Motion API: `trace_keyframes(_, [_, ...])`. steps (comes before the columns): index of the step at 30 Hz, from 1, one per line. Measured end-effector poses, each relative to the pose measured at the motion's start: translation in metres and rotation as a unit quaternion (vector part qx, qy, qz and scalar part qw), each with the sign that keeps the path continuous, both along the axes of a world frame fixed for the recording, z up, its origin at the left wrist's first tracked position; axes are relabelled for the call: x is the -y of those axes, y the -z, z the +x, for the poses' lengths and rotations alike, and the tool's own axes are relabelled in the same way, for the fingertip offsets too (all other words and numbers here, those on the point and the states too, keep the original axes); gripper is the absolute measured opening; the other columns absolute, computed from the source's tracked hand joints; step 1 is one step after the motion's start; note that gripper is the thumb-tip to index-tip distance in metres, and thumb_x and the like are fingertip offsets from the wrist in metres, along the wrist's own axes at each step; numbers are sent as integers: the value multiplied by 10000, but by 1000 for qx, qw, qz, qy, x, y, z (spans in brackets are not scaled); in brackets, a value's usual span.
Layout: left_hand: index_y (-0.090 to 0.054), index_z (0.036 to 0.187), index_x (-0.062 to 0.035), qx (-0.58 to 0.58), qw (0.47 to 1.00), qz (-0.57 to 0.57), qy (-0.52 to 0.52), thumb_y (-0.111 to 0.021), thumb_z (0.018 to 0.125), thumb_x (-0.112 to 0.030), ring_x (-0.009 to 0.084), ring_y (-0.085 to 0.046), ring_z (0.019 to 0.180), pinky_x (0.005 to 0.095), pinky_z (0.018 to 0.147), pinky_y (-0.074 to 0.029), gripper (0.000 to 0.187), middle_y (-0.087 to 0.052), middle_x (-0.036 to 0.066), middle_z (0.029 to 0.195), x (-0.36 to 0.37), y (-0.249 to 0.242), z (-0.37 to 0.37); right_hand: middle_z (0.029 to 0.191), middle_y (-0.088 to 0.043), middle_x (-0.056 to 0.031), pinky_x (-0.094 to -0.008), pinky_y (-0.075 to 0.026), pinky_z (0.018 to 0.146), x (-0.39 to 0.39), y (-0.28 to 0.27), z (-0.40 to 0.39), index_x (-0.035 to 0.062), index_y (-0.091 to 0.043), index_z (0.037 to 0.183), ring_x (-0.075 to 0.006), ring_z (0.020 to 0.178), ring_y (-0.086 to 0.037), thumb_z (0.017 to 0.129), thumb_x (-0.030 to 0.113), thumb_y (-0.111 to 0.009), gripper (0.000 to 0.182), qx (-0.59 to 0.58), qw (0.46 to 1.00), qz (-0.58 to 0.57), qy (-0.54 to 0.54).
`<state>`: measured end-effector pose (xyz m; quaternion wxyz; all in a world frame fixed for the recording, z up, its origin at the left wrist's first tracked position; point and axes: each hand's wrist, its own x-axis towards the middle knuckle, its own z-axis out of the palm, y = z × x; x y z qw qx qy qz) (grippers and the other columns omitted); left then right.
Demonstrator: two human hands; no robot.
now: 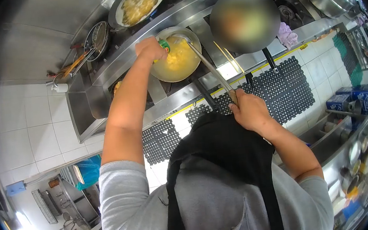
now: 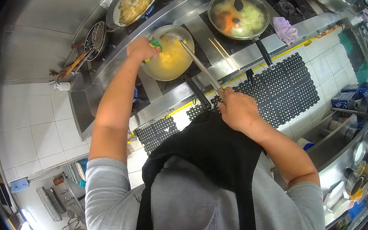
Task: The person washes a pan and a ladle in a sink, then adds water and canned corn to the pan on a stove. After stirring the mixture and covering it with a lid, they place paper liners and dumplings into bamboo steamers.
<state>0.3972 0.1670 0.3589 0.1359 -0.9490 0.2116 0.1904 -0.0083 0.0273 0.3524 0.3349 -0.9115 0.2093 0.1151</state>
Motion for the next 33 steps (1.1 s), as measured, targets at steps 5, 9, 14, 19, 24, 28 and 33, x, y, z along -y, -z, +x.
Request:
trace_keyframes(5, [-854, 1094, -8, 18, 999, -27, 8, -947, 613, -456, 341, -819, 1071, 427, 927, -641, 663, -842, 182, 1124, -1, -2, -3, 960, -776, -266, -543, -612, 862, 1, 32, 5, -29, -631, 1162, -445, 929, -777, 1046, 264, -720, 327, 30, 1000, 7, -2])
trace_keyframes(9, [-846, 1189, -54, 30, 999, 24, 11, -958, 648, -484, 295, -804, 1153, 405, 949, -640, 700, -821, 144, 1276, -6, 1, 0, 776, -684, -103, -389, -571, 560, 5, 14, 23, 2, -615, 1003, -232, 600, -690, 1063, 276, -723, 300, -47, 910, 404, 83])
trace_keyframes(14, [-858, 1079, -9, -7, 997, -71, -17, -944, 629, -475, 337, -818, 1075, 420, 930, -640, 653, -839, 198, 1137, -21, 5, 3, 730, -594, -19, -298, -462, 458, 9, 0, 26, 22, -598, 962, -122, 523, -566, 1072, 281, -726, 309, -77, 870, 474, 110])
trace_keyframes(19, [-849, 1127, -39, 61, 996, -46, 37, -903, 683, -441, 335, -810, 1121, 422, 980, -611, 601, -839, 192, 1148, -25, 4, -12, 728, -604, -47, -348, -491, 506, -1, -28, 20, 4, -628, 1012, -152, 563, -592, 1073, 284, -724, 302, -63, 928, 358, 80])
trace_keyframes(24, [-845, 1159, -78, 38, 996, -73, 36, -882, 689, -463, 335, -804, 1119, 426, 985, -602, 608, -838, 166, 1166, -35, 3, -11, 851, -736, -257, -542, -566, 783, -11, -30, 10, -35, -646, 1094, -452, 821, -751, 1044, 264, -740, 317, 90, 985, 148, 28])
trace_keyframes(28, [-838, 1166, -89, 3, 992, -128, -9, -867, 686, -482, 324, -803, 1106, 425, 980, -604, 621, -835, 152, 1187, -42, 16, -9, 927, -755, -305, -581, -559, 818, -19, -42, 18, -37, -645, 1132, -539, 938, -742, 1037, 264, -746, 331, 32, 996, 78, 32])
trace_keyframes(33, [-826, 1204, -88, 22, 994, -102, 14, -885, 661, -482, 326, -797, 1116, 428, 975, -599, 674, -831, 159, 1181, -46, 14, -13, 940, -751, -317, -585, -579, 874, -28, -17, 22, -37, -638, 1131, -552, 945, -732, 1034, 253, -740, 323, 13, 999, -35, 30])
